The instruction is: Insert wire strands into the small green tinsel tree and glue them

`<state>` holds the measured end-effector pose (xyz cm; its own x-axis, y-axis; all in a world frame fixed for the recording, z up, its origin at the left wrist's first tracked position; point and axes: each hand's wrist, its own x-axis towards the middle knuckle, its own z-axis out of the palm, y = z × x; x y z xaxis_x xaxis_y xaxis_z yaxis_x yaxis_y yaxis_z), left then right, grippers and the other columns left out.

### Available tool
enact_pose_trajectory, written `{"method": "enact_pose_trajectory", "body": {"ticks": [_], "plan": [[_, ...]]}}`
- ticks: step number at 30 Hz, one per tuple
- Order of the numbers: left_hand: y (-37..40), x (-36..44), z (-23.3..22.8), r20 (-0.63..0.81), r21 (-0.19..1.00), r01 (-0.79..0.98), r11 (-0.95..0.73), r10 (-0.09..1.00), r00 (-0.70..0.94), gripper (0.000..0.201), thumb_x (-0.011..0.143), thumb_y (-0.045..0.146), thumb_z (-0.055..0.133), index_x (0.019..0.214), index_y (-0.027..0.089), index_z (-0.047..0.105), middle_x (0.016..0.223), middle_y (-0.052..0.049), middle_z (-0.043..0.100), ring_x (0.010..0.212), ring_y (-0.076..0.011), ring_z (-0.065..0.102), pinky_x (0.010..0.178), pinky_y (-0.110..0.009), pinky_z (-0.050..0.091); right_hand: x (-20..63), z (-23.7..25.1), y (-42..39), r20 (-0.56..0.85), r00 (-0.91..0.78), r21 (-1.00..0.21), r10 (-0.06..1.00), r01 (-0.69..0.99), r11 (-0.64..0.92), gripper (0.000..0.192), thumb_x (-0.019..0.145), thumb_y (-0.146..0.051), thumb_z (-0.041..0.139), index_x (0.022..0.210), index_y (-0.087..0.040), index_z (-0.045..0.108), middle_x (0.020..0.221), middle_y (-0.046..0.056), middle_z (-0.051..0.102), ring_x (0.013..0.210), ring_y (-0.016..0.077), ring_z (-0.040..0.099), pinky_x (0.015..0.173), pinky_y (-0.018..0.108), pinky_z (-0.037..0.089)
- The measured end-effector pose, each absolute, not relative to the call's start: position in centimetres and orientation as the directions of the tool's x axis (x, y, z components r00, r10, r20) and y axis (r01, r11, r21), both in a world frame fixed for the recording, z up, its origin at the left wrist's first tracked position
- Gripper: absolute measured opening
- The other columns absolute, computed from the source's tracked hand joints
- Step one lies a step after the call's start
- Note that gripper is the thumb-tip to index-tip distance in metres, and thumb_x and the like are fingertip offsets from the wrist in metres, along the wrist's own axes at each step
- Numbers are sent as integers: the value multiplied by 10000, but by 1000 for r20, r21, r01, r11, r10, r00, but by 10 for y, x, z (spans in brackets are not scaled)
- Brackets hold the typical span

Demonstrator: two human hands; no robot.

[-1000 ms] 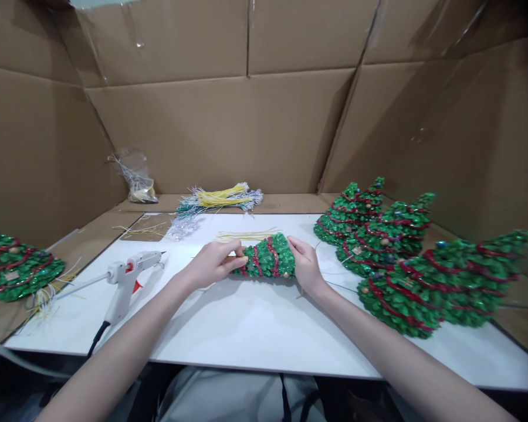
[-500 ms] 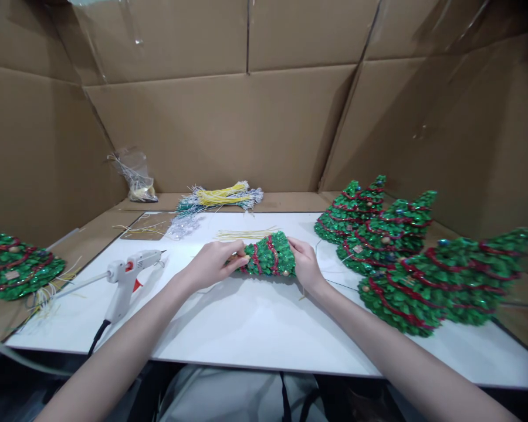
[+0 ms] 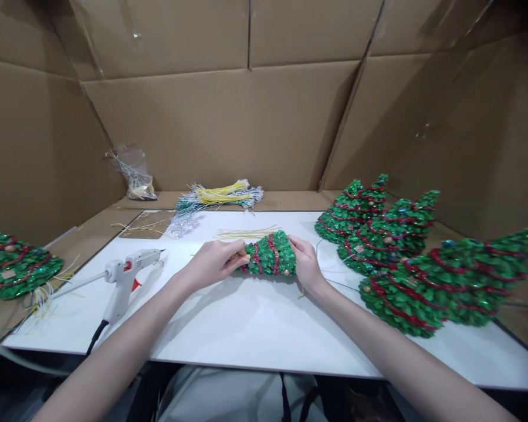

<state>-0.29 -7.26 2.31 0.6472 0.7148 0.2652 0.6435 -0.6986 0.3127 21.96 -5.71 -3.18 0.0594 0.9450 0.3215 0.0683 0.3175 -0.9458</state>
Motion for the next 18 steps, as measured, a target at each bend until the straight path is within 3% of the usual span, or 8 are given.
{"method": "enact_pose_trajectory", "body": {"ticks": [5, 18], "plan": [[-73, -3, 24, 268, 320, 643, -696, 717, 643, 190, 907, 343, 412, 836, 201, 515, 732, -5, 638, 684, -137, 599, 617, -211, 392, 220, -30, -57, 317, 51, -948, 947, 56, 314, 278, 751, -393, 509, 576, -184, 457, 593, -3, 489, 592, 141, 419, 547, 258, 346], [-73, -4, 23, 269, 299, 655, -694, 720, 640, 167, 906, 327, 420, 849, 201, 513, 744, 4, 639, 639, -122, 575, 587, -200, 359, 222, -34, -54, 365, 43, -925, 930, 125, 358, 292, 767, -442, 504, 651, -180, 560, 618, 13, 548, 644, 172, 469, 570, 264, 377]]}}
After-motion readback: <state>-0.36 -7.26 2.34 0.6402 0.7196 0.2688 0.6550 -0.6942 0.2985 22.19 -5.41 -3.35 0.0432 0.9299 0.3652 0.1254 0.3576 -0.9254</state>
